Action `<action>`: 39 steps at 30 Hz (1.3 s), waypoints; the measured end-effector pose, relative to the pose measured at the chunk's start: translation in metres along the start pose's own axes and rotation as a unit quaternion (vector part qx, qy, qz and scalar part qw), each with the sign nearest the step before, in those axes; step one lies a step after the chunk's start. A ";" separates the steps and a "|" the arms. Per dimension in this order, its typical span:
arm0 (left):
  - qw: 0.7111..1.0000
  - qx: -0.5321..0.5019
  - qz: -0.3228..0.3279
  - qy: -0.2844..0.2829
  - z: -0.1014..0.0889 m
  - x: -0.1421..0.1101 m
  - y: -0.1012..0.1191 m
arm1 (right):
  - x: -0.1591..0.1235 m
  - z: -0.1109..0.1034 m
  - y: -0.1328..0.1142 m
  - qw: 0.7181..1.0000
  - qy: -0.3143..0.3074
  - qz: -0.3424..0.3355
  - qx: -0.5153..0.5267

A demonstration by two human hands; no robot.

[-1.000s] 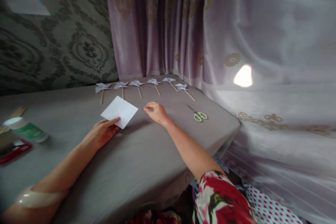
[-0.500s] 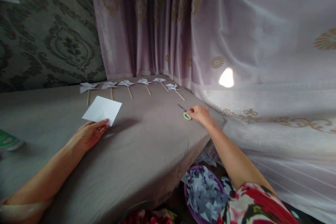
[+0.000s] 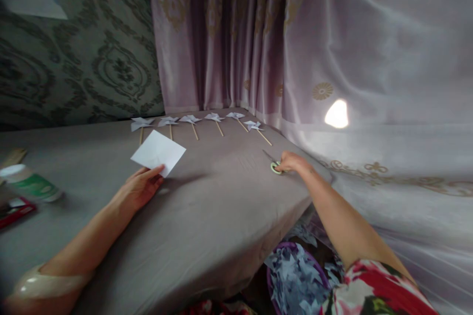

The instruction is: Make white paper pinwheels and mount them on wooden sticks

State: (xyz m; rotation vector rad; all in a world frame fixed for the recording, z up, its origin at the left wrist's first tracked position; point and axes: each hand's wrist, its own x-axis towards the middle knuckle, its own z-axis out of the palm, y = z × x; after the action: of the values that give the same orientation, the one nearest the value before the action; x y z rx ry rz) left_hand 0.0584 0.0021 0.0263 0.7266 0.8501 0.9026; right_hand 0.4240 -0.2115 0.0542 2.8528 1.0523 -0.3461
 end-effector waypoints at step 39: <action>0.987 -0.110 0.077 0.092 0.001 0.025 0.033 | -0.045 0.045 -0.275 0.757 -0.129 -0.338 0.545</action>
State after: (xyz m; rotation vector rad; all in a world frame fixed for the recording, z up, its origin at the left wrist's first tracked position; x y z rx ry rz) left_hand 0.0560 0.0382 0.0459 0.5261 0.8476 1.1973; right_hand 0.2042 -0.0377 0.0219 2.7868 2.3711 -1.8962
